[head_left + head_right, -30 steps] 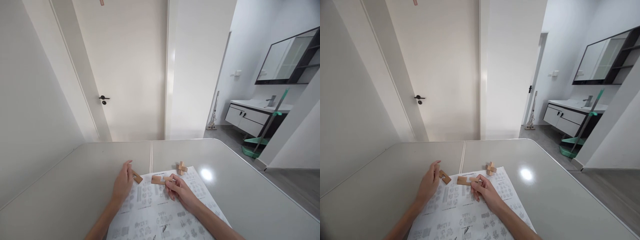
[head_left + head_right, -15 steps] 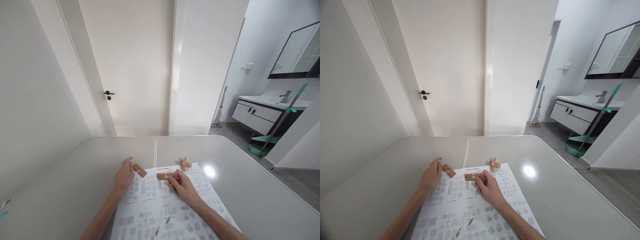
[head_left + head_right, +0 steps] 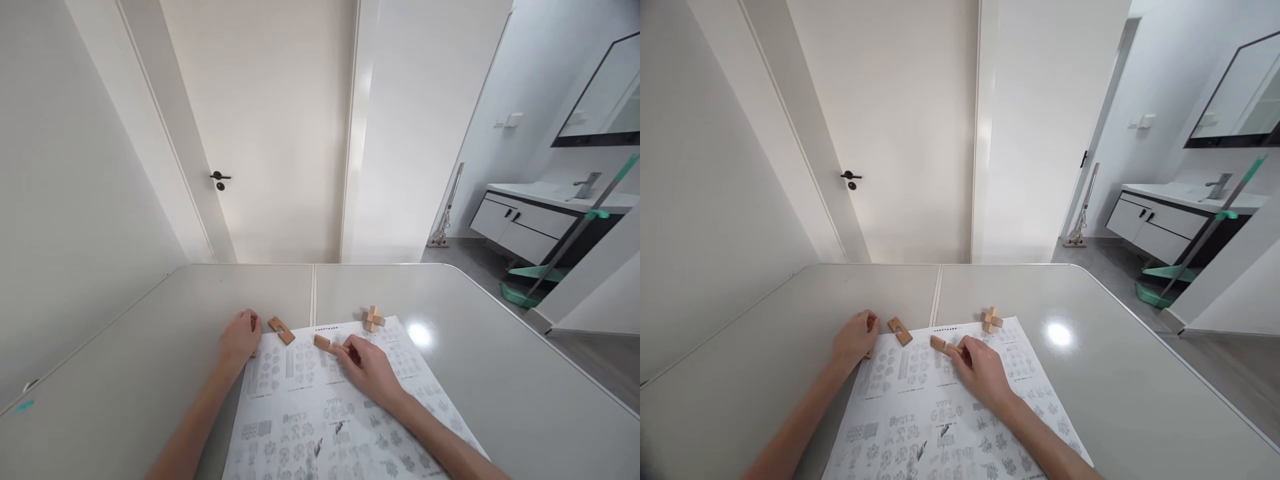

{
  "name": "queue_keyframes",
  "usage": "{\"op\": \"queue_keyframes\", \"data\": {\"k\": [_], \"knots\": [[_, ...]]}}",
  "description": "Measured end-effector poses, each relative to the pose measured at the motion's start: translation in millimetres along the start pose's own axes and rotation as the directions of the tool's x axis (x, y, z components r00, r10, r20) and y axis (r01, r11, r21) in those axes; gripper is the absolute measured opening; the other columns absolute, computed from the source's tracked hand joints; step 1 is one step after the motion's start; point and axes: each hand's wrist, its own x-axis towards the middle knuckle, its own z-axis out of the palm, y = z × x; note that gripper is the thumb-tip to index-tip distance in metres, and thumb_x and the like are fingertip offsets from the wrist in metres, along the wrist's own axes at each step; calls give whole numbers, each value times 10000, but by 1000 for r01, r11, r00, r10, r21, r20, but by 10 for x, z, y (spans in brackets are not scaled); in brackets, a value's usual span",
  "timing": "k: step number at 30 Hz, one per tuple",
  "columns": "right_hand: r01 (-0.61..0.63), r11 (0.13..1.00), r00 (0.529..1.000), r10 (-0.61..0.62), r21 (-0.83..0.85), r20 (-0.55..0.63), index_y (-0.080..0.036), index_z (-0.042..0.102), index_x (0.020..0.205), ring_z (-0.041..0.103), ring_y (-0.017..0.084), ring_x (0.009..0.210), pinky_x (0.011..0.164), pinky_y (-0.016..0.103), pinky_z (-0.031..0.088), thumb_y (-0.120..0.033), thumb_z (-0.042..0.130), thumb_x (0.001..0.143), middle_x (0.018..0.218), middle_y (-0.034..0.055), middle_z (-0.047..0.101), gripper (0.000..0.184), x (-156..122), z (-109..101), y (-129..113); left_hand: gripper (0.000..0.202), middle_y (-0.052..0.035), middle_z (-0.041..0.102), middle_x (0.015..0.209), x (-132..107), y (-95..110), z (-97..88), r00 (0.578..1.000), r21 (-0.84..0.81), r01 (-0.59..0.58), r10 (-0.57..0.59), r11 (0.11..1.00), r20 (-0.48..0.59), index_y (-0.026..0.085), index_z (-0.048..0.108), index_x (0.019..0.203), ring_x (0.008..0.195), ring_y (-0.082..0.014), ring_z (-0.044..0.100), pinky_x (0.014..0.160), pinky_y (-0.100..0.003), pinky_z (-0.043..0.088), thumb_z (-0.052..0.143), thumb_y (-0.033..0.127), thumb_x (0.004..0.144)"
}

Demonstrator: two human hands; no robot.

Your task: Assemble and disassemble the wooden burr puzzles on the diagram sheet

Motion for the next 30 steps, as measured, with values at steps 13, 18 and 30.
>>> {"op": "queue_keyframes", "data": {"k": [13,18,30], "knots": [[117,992,992,-119,-40,-35,-242,520,697,492,253,761,714,392,375,-508,554,974,795,67,545,385,-21,37,38,175,-87,662,994,-13,13,135,989,-103,-146,143,984,-32,177,617,1020,842,-213,666,741,-313,500,491,209,903],[142,985,990,-143,-97,0,-243,493,683,479,262,788,746,434,394,-472,533,991,815,71,524,386,-25,33,66,234,-108,664,1118,-69,72,136,984,-97,-164,156,982,-82,184,625,1073,877,-239,657,809,-374,495,432,268,971],[253,930,964,-218,-267,154,-230,477,819,506,236,830,727,393,479,-413,669,903,894,50,534,279,-38,-47,-49,346,-124,706,1185,-185,276,368,962,-349,-267,272,898,-36,161,606,1202,1119,-254,640,984,-404,493,393,340,996]]}}
